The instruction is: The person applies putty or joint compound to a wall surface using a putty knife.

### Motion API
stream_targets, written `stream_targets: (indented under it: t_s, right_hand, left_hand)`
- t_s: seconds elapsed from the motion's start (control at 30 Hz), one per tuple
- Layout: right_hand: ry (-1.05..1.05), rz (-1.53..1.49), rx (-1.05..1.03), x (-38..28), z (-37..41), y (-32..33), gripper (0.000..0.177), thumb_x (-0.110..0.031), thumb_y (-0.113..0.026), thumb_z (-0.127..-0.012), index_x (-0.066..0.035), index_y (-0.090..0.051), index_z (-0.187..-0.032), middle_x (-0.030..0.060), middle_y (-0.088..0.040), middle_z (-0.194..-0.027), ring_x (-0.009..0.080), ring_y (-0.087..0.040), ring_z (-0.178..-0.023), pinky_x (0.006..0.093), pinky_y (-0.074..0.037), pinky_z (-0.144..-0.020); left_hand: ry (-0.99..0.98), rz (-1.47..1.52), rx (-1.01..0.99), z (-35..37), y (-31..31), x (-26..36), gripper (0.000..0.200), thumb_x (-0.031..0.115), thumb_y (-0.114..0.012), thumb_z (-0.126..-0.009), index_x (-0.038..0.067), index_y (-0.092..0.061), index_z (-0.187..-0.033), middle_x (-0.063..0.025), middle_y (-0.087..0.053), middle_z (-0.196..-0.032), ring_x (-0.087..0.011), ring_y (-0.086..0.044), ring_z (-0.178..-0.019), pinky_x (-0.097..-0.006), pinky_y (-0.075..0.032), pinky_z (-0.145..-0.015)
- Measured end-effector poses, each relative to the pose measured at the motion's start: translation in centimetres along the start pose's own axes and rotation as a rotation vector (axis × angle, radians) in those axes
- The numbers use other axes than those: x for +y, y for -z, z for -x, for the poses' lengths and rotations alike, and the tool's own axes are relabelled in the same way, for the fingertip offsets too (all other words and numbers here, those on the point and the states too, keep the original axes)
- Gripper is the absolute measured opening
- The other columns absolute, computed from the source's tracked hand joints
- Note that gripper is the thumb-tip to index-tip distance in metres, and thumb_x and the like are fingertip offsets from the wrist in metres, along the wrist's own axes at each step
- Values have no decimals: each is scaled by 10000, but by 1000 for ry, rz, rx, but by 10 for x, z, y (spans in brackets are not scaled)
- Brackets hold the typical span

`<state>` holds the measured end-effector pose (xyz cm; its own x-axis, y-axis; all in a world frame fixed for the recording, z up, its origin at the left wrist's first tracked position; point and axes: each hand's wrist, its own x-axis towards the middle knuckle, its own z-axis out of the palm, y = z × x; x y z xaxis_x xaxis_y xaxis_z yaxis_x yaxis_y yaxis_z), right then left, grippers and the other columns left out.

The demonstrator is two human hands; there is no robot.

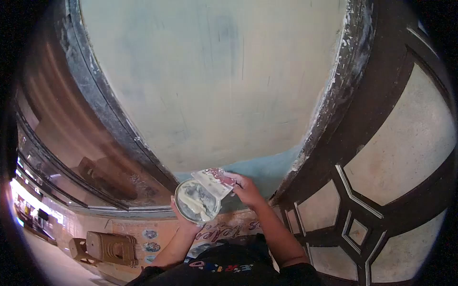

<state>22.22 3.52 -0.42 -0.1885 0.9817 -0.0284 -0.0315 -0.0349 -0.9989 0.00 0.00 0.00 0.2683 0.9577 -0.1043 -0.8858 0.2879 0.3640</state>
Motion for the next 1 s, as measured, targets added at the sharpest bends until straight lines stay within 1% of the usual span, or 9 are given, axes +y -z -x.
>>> stream_targets:
  t_s: [0.07, 0.17, 0.2, 0.33, 0.57, 0.63, 0.73, 0.83, 1.0]
  right_hand:
    - [67, -105, -68, -8, 2, 1, 393, -125, -479, -965, -2, -511, -1337, 85, -660, -1114, 146, -617, -936, 268, -491, -833]
    - [21, -418, -71, 10, 7, -18, 380, -144, -440, -987, 3, -515, -1330, 85, -650, -1120, 144, -618, -923, 264, -492, -830]
    - [-73, -252, 47, -1, 12, -15, 382, -105, -486, -967, 11, -508, -1331, 106, -621, -1169, 152, -610, -984, 282, -494, -864]
    - [39, -383, 164, 15, 10, -11, 503, 10, -553, -907, 12, -410, -1389, 110, -598, -1199, 168, -592, -1065, 307, -500, -899]
    - [-81, -418, 271, 40, 23, 28, 433, -38, -556, -920, -4, -424, -1330, 92, -597, -1161, 169, -586, -1075, 308, -512, -890]
    - [-135, -424, 318, 63, 22, 39, 335, -54, -564, -919, -39, -480, -1243, 62, -607, -1100, 155, -600, -1005, 291, -524, -806]
    - [-34, -227, 316, 76, 21, 50, 295, -66, -584, -917, -71, -505, -1202, 47, -609, -1053, 134, -607, -911, 262, -506, -705]
    - [-19, -267, 299, 64, 24, 67, 310, -84, -611, -909, -71, -487, -1193, 36, -608, -1004, 115, -604, -820, 231, -472, -632]
    - [142, -382, 347, 19, 12, 69, 346, -99, -614, -911, -75, -443, -1210, 47, -613, -981, 126, -624, -777, 250, -506, -616]
  left_hand:
    - [15, -39, 17, -7, -4, -1, 819, 739, -356, -840, 173, -390, -1431, -98, -421, -1449, -338, -422, -1304, -513, -359, -1069]
    - [11, -29, 42, 6, 12, 18, 823, 739, -364, -836, 167, -396, -1426, -99, -425, -1445, -339, -426, -1299, -515, -362, -1063]
    - [14, -17, 25, 8, 8, 13, 826, 743, -367, -832, 166, -399, -1422, -98, -430, -1439, -342, -432, -1292, -520, -360, -1061]
    - [12, 21, 48, 17, 13, 16, 820, 747, -369, -829, 177, -405, -1417, -89, -422, -1439, -336, -420, -1297, -527, -353, -1062]
    - [24, 17, 98, 27, 43, 8, 801, 754, -366, -824, 212, -414, -1412, -76, -419, -1443, -336, -415, -1297, -552, -350, -1054]
    - [50, 78, 80, 28, 41, 5, 807, 760, -368, -817, 208, -427, -1403, -79, -436, -1427, -337, -429, -1283, -554, -357, -1048]
    - [79, 60, 49, 32, 33, 2, 817, 768, -382, -808, 206, -432, -1398, -78, -436, -1424, -337, -431, -1279, -552, -366, -1043]
    - [94, 108, 65, 29, 35, -4, 819, 767, -384, -810, 206, -424, -1404, -78, -429, -1430, -338, -425, -1285, -552, -364, -1047]
    - [93, 85, 50, 25, 23, -16, 804, 751, -379, -825, 192, -431, -1400, -86, -450, -1414, -343, -440, -1274, -552, -361, -1051]
